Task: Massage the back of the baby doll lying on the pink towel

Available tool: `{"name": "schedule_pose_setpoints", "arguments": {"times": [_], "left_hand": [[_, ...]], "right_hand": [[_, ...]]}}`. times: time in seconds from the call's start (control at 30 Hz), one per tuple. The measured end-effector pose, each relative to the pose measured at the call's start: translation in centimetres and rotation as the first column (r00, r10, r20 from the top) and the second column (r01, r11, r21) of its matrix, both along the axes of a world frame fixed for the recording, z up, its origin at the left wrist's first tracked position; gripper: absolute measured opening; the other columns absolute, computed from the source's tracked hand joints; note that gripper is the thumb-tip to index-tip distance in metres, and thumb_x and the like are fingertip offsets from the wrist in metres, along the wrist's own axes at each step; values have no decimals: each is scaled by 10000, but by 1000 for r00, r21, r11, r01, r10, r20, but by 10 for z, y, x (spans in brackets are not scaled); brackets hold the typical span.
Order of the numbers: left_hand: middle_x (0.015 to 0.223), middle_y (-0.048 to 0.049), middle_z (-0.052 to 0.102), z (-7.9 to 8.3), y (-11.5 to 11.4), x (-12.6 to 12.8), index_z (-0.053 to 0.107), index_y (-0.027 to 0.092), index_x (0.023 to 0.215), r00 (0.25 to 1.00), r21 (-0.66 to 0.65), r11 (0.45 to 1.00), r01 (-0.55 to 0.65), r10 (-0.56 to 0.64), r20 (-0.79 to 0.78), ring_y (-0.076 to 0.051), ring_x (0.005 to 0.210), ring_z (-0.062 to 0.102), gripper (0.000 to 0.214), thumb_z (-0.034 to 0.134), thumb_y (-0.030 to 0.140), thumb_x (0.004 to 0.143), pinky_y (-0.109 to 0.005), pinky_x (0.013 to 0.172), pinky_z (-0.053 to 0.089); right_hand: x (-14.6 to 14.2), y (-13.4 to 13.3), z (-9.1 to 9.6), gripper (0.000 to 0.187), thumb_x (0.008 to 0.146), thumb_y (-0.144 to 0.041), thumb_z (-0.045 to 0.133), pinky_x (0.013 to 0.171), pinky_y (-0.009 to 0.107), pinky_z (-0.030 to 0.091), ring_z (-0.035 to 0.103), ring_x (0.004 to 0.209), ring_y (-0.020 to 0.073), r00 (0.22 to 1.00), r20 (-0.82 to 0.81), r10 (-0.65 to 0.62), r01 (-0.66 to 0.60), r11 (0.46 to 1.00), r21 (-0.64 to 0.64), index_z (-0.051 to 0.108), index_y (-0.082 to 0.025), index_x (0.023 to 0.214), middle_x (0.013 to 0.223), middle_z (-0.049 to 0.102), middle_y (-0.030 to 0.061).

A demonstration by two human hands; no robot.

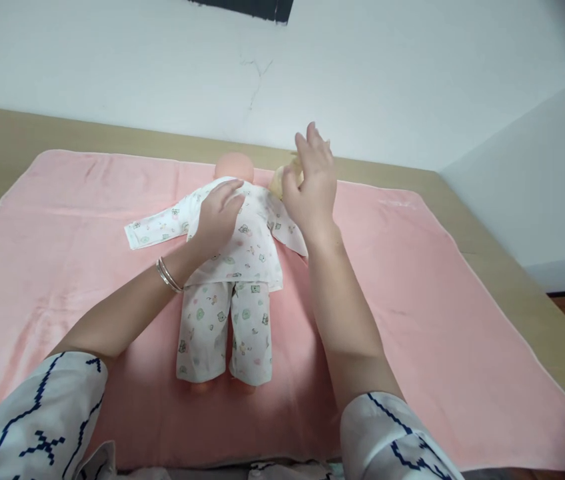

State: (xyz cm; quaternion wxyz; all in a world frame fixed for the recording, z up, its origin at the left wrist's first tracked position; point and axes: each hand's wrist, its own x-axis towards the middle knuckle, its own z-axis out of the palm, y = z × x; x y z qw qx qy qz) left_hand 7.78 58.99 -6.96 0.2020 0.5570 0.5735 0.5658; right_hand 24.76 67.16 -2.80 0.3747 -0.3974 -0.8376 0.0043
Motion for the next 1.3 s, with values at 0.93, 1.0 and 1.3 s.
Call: {"name": "schedule_pose_setpoints", "arguments": {"times": [0.93, 1.0, 1.3], "left_hand": [[1167, -177, 690, 23, 7, 0, 621, 162, 1285, 833, -278, 807, 521, -411, 370, -291, 1227, 616, 667, 174, 538, 962, -474, 1026, 542], [1123, -179, 709, 23, -8, -6, 635, 157, 1275, 884, -280, 852, 441, -358, 301, -296, 1194, 637, 653, 175, 502, 965, -484, 1016, 546], [1068, -94, 719, 90, -64, -10, 687, 207, 1108, 872, -300, 822, 484, -422, 250, -291, 1238, 607, 672, 47, 390, 1014, -484, 946, 583]], "right_hand": [[-3, 22, -26, 479, 978, -416, 413, 1188, 684, 161, 76, 1531, 343, 999, 20, 38, -35, 992, -124, 467, -274, 1432, 1634, 217, 59], [-5, 14, -19, 489, 974, -416, 420, 1182, 707, 112, 49, 1532, 354, 999, 33, 40, -36, 991, -130, 449, -282, 1443, 1642, 196, 52], [-45, -96, 10, 563, 1022, -430, 157, 1262, 550, 42, 131, 1533, 253, 945, 76, 319, -312, 946, -90, 274, -233, 1537, 1621, 267, 41]]}}
